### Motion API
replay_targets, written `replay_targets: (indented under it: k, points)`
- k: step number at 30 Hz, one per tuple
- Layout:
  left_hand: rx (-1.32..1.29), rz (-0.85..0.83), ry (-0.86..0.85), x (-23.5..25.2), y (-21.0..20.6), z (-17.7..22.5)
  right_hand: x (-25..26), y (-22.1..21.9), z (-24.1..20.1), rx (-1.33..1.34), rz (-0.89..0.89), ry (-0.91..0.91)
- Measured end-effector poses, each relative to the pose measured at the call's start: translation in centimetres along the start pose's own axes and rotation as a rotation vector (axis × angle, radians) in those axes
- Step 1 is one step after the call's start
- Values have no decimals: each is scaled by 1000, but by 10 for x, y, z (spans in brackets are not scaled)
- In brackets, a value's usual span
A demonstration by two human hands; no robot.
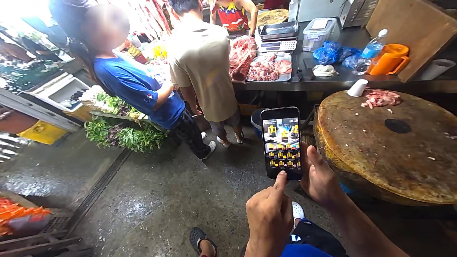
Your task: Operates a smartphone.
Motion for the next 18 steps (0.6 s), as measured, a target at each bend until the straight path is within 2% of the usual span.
replay_targets:
  k: [18]
  points:
    - [56,8,35,0,3,5,-1,0,3,-28,-1,-21]
Point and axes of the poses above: each hand's wrist, its own x-axis towards the middle knuckle, its own y-axis out of the back of the hand, z = x × y, the point moved 2 cm from there along x, towards the middle knuckle, and after that the axes turned 1 degree about y, right-handed, at the moved point
